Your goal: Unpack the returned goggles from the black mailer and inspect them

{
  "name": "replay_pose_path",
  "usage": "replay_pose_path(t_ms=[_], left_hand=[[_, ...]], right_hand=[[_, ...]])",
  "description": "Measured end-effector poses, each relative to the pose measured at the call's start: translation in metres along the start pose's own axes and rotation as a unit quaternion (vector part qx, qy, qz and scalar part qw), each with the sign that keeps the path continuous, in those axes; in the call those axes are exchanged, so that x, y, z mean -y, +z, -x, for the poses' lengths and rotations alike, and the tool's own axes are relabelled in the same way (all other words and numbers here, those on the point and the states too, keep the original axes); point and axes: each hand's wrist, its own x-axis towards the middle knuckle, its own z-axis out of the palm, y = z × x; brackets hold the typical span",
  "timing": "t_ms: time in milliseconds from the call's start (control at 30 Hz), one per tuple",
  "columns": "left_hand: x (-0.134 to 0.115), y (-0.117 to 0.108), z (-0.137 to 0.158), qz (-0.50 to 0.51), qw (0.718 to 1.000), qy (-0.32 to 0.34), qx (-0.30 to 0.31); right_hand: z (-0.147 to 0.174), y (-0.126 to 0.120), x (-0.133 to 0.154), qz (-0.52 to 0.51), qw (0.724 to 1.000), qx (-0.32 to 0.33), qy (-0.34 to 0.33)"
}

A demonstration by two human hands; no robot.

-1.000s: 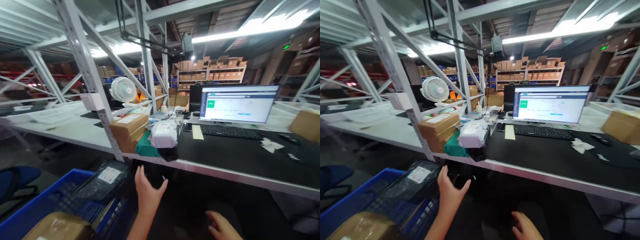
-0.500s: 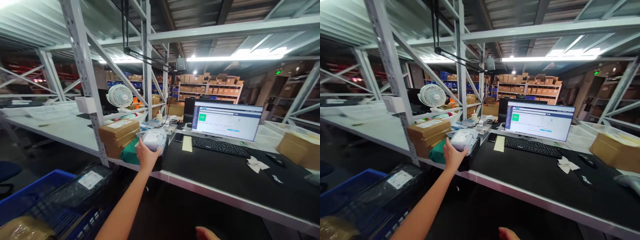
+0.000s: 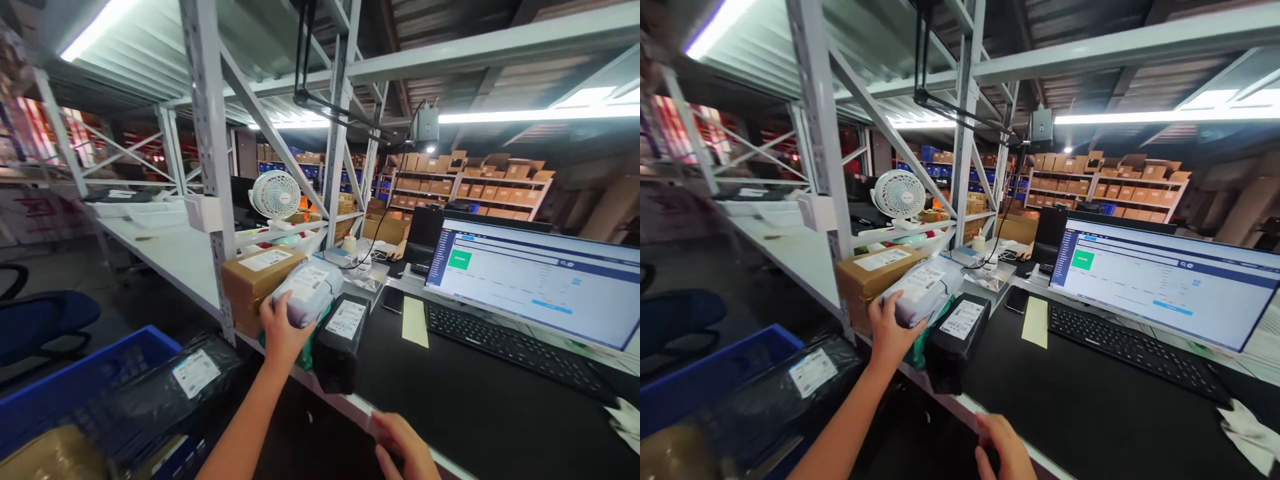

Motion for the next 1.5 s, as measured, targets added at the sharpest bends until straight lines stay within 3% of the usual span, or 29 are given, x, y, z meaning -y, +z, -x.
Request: replay_pose_path(t_ms=[133, 233, 367, 467, 533, 600, 767, 833, 967, 1033, 1133, 1200, 1267, 1433, 1500], left_hand=[[0.005, 0.012, 0.000, -0.062, 0.998, -0.030, 0.001], [-0.001, 0.017, 0.006, -0.061, 0.997, -0.045, -0.033], [-0.017, 0.013, 0.020, -0.035, 0.993, 0.050, -0.103], [-0.031, 0.002, 0.037, 0.039, 0.987, 0.118, -0.100], [-0.039, -0.004, 0.049, 0.096, 0.986, 0.122, -0.060], [-0.047, -0.007, 0.057, 0.146, 0.983, 0.110, -0.014], [-0.061, 0.001, 0.066, 0.221, 0.962, 0.122, 0.103], [-0.064, 0.009, 0.067, 0.243, 0.950, 0.129, 0.145], [-0.066, 0.033, 0.065, 0.337, 0.908, 0.096, 0.232], [-0.068, 0.048, 0.061, 0.410, 0.859, 0.060, 0.300], [-0.077, 0.071, 0.054, 0.509, 0.749, -0.042, 0.421], [-0.088, 0.083, 0.053, 0.543, 0.651, -0.121, 0.516], [-0.103, 0.088, 0.054, 0.554, 0.542, -0.159, 0.611], [-0.163, 0.083, 0.073, 0.552, 0.262, -0.094, 0.786], [-0.190, 0.088, 0.086, 0.531, 0.187, -0.099, 0.820]], right_hand=[[-0.057, 0.011, 0.030, 0.086, 0.995, -0.015, 0.042], [-0.098, 0.026, 0.044, 0.211, 0.968, -0.011, 0.133], [-0.130, 0.038, 0.040, 0.286, 0.934, 0.044, 0.212], [-0.133, 0.032, 0.024, 0.251, 0.953, 0.006, 0.167], [-0.130, 0.017, 0.011, 0.214, 0.967, -0.077, 0.117], [-0.126, -0.008, 0.001, 0.196, 0.964, -0.161, 0.086], [-0.114, -0.086, 0.000, 0.203, 0.915, -0.340, 0.076], [-0.103, -0.112, 0.009, 0.194, 0.902, -0.382, 0.060], [-0.071, -0.153, 0.033, 0.164, 0.904, -0.392, 0.039], [-0.055, -0.172, 0.043, 0.138, 0.910, -0.390, 0.035], [-0.035, -0.199, 0.052, 0.078, 0.924, -0.372, 0.038], [-0.026, -0.211, 0.051, 0.030, 0.934, -0.353, 0.043], [-0.019, -0.216, 0.046, -0.018, 0.939, -0.339, 0.053], [-0.015, -0.218, 0.017, -0.086, 0.946, -0.298, 0.096], [-0.016, -0.223, 0.001, -0.083, 0.952, -0.272, 0.114]])
